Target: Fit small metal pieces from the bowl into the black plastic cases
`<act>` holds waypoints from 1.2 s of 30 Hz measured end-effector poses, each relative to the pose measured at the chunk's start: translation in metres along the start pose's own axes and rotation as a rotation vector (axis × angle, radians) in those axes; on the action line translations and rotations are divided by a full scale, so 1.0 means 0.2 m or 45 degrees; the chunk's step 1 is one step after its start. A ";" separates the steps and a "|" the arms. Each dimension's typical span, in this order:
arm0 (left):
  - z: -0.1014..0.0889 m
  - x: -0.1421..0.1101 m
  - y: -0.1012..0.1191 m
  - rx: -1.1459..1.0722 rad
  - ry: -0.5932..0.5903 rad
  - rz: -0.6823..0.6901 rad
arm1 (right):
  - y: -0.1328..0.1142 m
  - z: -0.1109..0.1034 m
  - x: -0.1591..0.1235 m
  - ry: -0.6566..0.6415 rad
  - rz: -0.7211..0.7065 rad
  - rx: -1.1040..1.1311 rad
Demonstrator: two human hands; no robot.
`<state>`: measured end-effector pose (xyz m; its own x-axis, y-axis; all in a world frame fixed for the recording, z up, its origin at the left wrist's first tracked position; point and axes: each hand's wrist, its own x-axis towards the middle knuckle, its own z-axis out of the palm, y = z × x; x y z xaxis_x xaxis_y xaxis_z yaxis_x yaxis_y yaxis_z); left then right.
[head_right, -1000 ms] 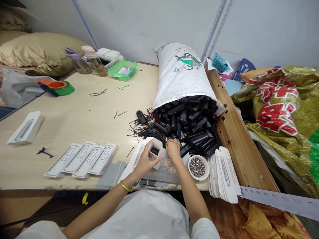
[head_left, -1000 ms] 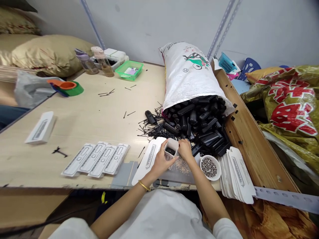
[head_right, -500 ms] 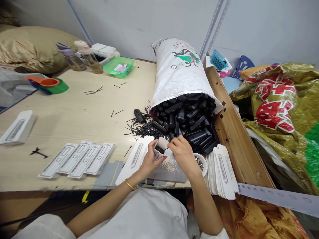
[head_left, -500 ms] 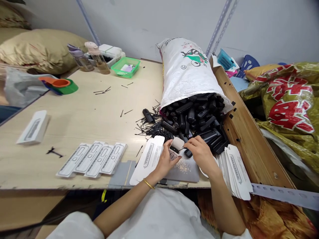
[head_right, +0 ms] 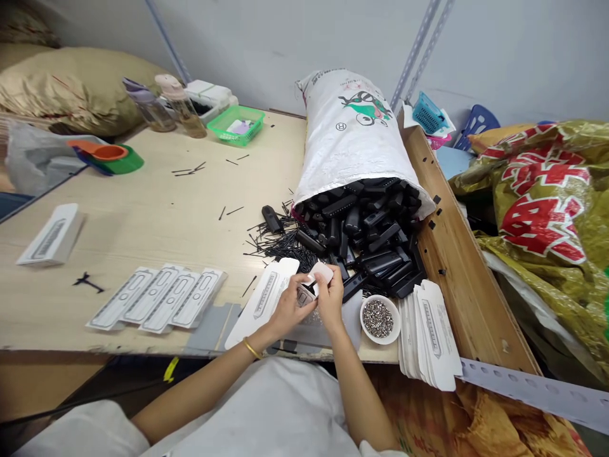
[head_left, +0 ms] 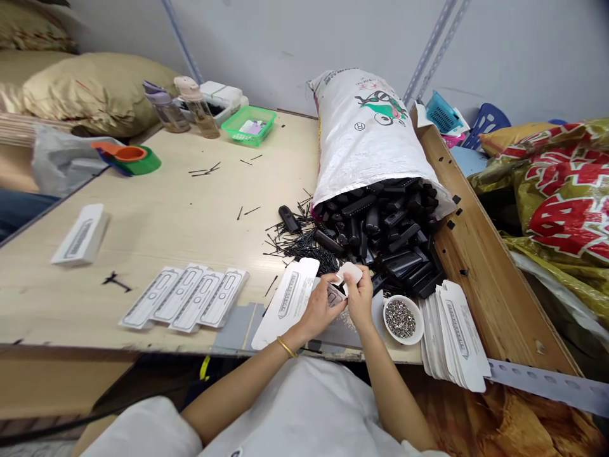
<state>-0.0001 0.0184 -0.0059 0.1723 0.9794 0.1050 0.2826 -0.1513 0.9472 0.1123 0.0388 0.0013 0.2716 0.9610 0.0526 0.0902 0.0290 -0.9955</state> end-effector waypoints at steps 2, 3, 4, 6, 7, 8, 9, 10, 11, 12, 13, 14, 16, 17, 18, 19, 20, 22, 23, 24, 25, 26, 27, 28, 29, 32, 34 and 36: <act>0.00 0.01 0.00 -0.010 -0.011 0.018 | 0.03 0.04 -0.01 0.081 -0.003 0.135; 0.00 0.01 0.00 -0.027 -0.006 0.013 | 0.04 0.05 -0.02 0.099 -0.043 0.133; 0.00 0.02 0.00 -0.058 0.002 -0.001 | 0.04 0.06 -0.03 0.102 -0.126 0.081; 0.00 0.02 0.01 -0.142 -0.006 -0.044 | 0.05 0.05 -0.07 0.073 -0.414 -0.093; -0.01 0.03 0.01 -0.182 -0.019 -0.059 | 0.05 0.04 -0.09 0.047 -0.574 -0.171; -0.01 0.03 0.02 -0.212 -0.039 -0.067 | 0.05 0.03 -0.12 0.022 -0.699 -0.229; -0.02 0.03 0.02 -0.227 -0.061 -0.072 | 0.04 0.02 -0.13 0.009 -0.767 -0.266; -0.02 0.02 0.02 -0.227 -0.076 -0.073 | 0.04 0.02 -0.14 0.010 -0.771 -0.286; -0.02 0.02 0.02 -0.217 -0.075 -0.067 | 0.03 0.01 -0.15 0.025 -0.729 -0.293; -0.02 0.02 0.02 -0.203 -0.067 -0.059 | 0.02 0.01 -0.15 0.044 -0.668 -0.298; -0.01 0.02 0.01 -0.187 -0.054 -0.053 | 0.02 0.02 -0.14 0.058 -0.621 -0.310; -0.01 0.03 0.01 -0.175 -0.040 -0.053 | 0.01 0.02 -0.14 0.058 -0.604 -0.335; 0.00 0.03 0.00 -0.165 -0.021 -0.065 | 0.00 0.02 -0.12 0.019 -0.657 -0.410; 0.01 0.04 0.00 -0.161 -0.016 -0.072 | 0.00 0.02 -0.12 -0.004 -0.694 -0.443; 0.01 0.04 0.00 -0.153 -0.012 -0.076 | 0.00 0.02 -0.11 -0.018 -0.711 -0.460; 0.02 0.05 0.00 -0.140 -0.009 -0.075 | 0.00 0.02 -0.11 -0.017 -0.704 -0.460; 0.02 0.05 0.00 -0.124 -0.009 -0.069 | 0.00 0.01 -0.11 -0.007 -0.674 -0.450; 0.03 0.06 0.00 -0.094 -0.005 -0.058 | -0.01 0.00 -0.10 0.021 -0.593 -0.431; 0.03 0.05 0.00 -0.085 -0.009 -0.055 | -0.01 0.00 -0.09 0.036 -0.557 -0.429; 0.03 0.05 0.01 -0.083 -0.015 -0.054 | -0.02 -0.01 -0.09 0.054 -0.531 -0.431; 0.02 0.05 0.01 -0.084 -0.020 -0.053 | -0.02 0.00 -0.08 0.069 -0.527 -0.437; 0.02 0.05 0.00 -0.091 -0.025 -0.054 | -0.01 0.00 -0.08 0.078 -0.550 -0.447; 0.02 0.05 0.00 -0.101 -0.032 -0.055 | -0.01 0.00 -0.08 0.079 -0.602 -0.461; 0.02 0.04 0.00 -0.111 -0.039 -0.054 | 0.00 0.01 -0.09 0.072 -0.676 -0.475; 0.03 0.04 0.00 -0.122 -0.044 -0.048 | 0.01 0.01 -0.10 0.059 -0.757 -0.487; 0.03 0.05 0.01 -0.128 -0.031 -0.036 | 0.04 0.01 -0.14 0.016 -0.884 -0.485; 0.00 0.06 0.02 -0.054 -0.035 -0.081 | 0.06 0.01 -0.16 -0.069 -0.808 -0.461; -0.10 0.07 0.02 0.114 -0.060 -0.191 | 0.08 -0.01 -0.18 -0.168 -0.651 -0.426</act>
<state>-0.0160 0.0333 0.0057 0.1651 0.9849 -0.0519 0.3910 -0.0171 0.9202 0.1058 0.0034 -0.0161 -0.0041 0.8750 0.4840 0.4786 0.4267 -0.7674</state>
